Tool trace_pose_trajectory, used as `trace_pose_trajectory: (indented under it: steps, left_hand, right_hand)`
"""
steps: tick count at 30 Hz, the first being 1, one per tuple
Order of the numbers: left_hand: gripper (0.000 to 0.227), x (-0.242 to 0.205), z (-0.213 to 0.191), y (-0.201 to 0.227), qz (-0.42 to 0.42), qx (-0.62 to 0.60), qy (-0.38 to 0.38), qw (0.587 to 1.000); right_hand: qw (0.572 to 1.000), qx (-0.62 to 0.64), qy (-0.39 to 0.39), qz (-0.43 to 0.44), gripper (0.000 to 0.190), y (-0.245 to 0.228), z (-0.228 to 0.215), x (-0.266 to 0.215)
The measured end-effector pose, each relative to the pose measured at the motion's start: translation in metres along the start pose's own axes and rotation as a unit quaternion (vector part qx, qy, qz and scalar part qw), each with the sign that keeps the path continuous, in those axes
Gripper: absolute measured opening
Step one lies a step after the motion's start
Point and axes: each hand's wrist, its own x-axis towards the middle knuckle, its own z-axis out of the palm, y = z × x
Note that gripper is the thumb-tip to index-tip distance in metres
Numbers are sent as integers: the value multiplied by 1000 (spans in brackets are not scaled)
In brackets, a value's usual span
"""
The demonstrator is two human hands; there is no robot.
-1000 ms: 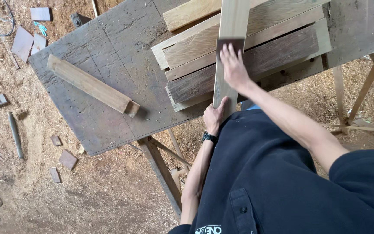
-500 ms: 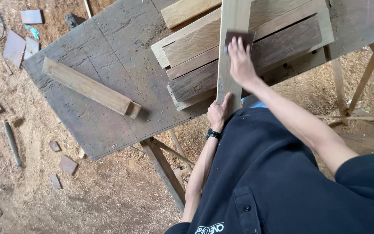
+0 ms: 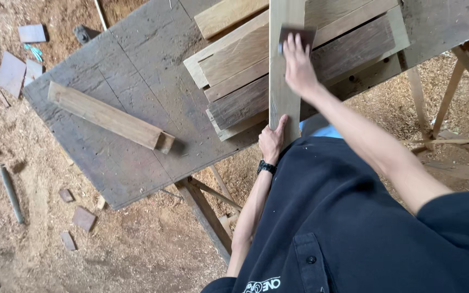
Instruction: The person sands a long wooden plank using a small piece of sandpaper, applying repeated strokes across the surface and edges.
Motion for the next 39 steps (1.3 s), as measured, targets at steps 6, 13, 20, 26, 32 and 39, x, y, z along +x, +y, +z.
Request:
trace_pose_trajectory:
  steps: [6,13,20,26,32,39]
  left_hand:
    - [89,2,2,-4,12,-15,11,1000]
    - [91,-4,-2,0,-1,-21,-17,1000]
    - [88,-3,-4,1,6,-22,-3,1000]
    - [89,-5,-11,9,-4,-39,-10,999]
    - [90,-6,-8,5,7,-48,-8,999]
    - [87,-6,-5,3,21,-68,3,997]
  right_hand:
    - [997,15,-82,0,50,-22,11,-90]
    - [999,-4,-9,50,43,33,7,48]
    - [998,18,-59,-1,46,-10,8,-89]
    - [999,-20,-43,-27,44,6,-6,-19]
    - [1000,16,19,16,51,9,-10,40]
    - [994,21,-100,-41,46,-35,-4,-118]
